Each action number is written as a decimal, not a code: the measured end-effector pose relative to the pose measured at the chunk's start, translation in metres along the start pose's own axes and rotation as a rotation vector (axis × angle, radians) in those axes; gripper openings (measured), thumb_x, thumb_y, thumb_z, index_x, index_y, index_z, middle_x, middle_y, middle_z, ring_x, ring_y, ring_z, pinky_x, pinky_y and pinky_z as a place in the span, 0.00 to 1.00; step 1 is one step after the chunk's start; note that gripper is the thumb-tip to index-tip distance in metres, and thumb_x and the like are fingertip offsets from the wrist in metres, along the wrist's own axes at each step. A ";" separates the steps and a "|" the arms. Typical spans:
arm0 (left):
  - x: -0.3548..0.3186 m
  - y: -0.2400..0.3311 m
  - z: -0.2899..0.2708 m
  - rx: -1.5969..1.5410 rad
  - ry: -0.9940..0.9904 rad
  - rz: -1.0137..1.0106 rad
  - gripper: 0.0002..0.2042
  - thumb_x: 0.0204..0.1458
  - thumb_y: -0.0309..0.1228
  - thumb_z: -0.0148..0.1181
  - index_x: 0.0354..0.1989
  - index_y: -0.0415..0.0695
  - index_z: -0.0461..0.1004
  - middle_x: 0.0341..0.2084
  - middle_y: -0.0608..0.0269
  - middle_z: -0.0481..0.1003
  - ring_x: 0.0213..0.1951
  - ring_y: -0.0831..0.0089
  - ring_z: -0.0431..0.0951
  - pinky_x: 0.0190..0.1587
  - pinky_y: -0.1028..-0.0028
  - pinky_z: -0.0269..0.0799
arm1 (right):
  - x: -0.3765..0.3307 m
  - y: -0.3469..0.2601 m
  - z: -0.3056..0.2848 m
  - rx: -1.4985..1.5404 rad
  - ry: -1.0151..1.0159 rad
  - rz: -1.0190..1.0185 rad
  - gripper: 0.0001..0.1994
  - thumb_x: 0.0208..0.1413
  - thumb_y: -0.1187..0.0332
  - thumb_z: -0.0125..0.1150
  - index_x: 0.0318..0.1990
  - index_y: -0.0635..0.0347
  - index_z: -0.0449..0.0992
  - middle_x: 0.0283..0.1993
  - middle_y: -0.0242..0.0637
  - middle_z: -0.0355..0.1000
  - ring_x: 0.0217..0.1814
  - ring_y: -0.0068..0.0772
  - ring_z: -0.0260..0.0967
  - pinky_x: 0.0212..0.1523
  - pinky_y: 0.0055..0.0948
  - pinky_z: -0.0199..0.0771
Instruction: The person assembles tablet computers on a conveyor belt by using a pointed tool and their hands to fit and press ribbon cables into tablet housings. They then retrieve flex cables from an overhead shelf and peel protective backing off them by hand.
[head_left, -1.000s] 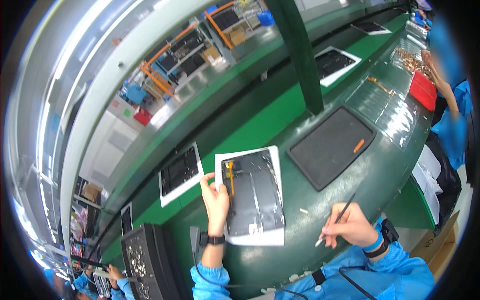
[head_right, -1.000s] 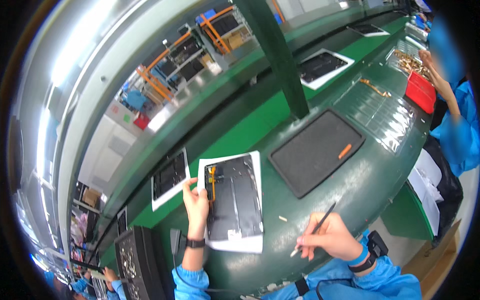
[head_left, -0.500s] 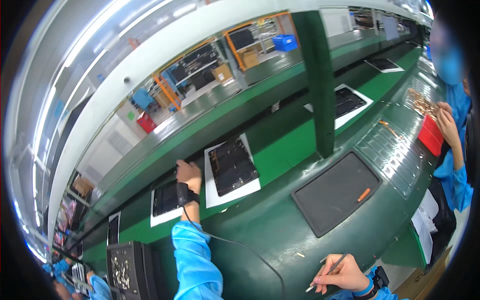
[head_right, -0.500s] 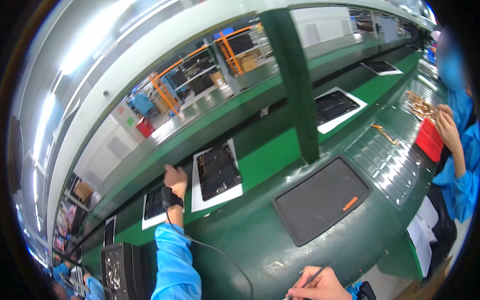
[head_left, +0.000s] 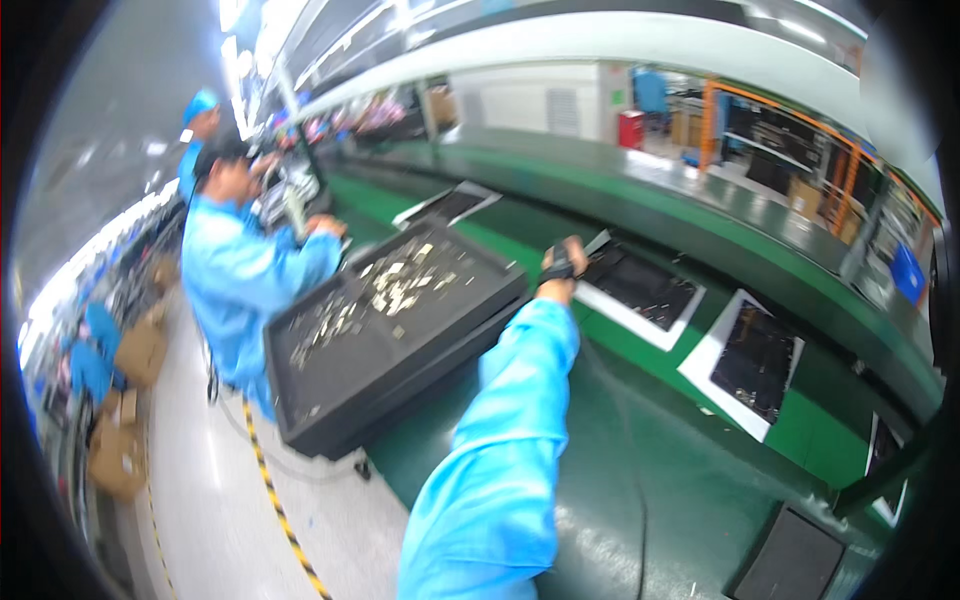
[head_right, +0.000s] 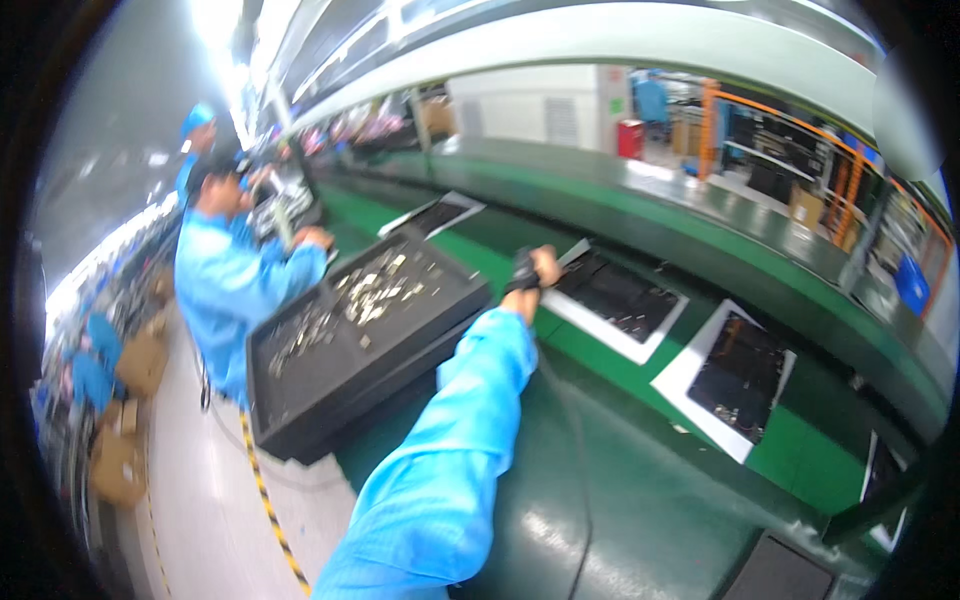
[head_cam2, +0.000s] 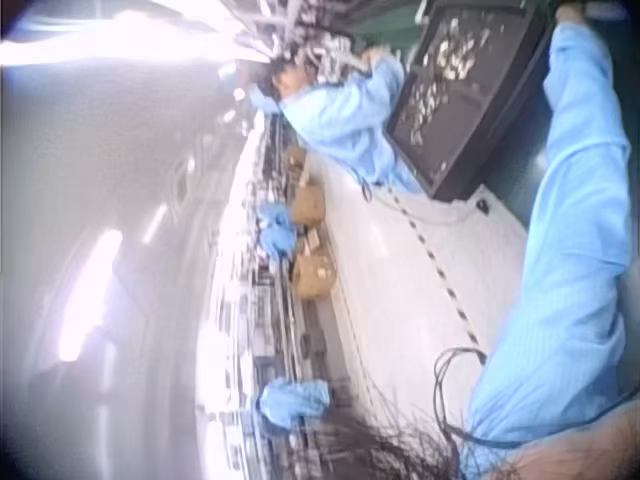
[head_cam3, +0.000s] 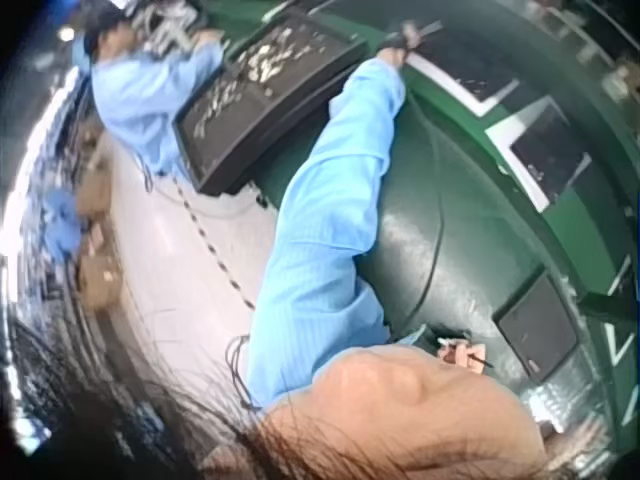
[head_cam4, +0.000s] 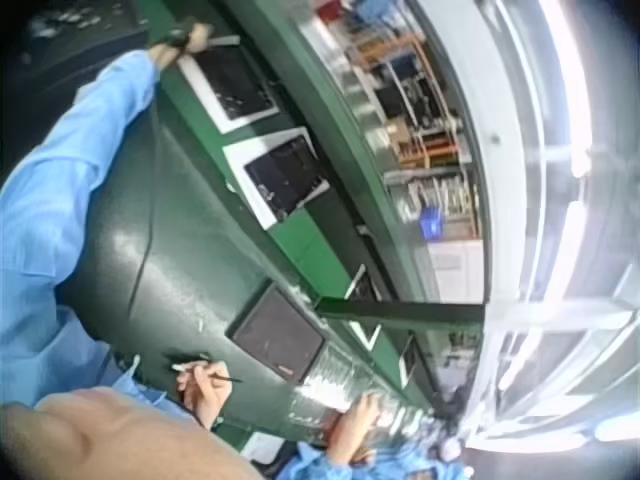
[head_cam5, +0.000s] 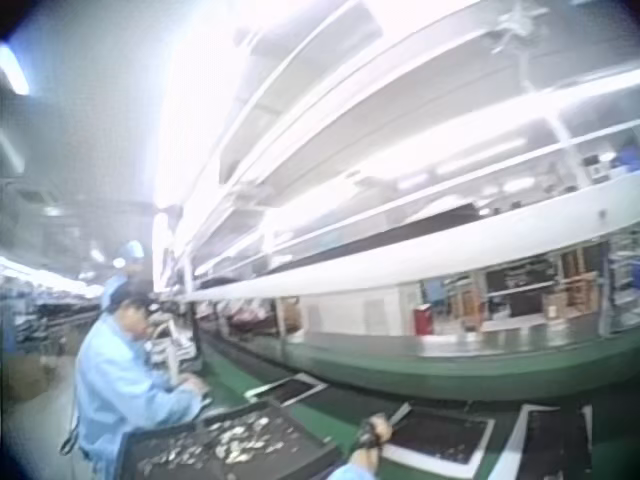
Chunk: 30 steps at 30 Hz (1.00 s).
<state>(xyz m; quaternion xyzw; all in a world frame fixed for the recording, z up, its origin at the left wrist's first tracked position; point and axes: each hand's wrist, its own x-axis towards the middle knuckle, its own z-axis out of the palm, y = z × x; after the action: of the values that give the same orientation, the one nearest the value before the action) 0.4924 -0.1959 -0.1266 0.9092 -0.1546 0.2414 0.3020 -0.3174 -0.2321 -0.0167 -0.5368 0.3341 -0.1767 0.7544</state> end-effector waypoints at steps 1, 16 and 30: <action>0.012 -0.068 -0.049 -0.260 0.166 -0.166 0.13 0.45 0.36 0.62 0.33 0.38 0.82 0.35 0.40 0.82 0.36 0.51 0.85 0.41 0.58 0.79 | 0.012 -0.005 -0.011 0.000 -0.130 0.054 0.11 0.67 0.69 0.59 0.36 0.54 0.62 0.30 0.43 0.75 0.24 0.27 0.71 0.24 0.27 0.73; -0.167 0.132 -0.249 -0.446 -0.053 -0.059 0.36 0.42 0.22 0.60 0.64 0.38 0.58 0.31 0.38 0.79 0.37 0.39 0.82 0.43 0.51 0.76 | -0.003 -0.025 0.032 0.075 0.033 -0.101 0.11 0.66 0.76 0.57 0.30 0.53 0.66 0.26 0.32 0.70 0.23 0.19 0.62 0.26 0.20 0.67; -0.382 0.068 -0.444 -1.038 -0.525 -0.384 0.12 0.60 0.26 0.59 0.51 0.37 0.79 0.29 0.60 0.79 0.26 0.75 0.75 0.30 0.78 0.70 | -0.031 -0.110 -0.003 -0.324 0.388 -0.495 0.30 0.70 0.48 0.50 0.24 0.68 0.76 0.23 0.47 0.78 0.21 0.32 0.75 0.24 0.24 0.75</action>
<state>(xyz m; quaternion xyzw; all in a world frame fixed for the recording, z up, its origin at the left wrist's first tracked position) -0.0092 0.0802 0.0133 0.6840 -0.1547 -0.1562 0.6956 -0.3315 -0.2550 0.0946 -0.6706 0.3548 -0.3976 0.5160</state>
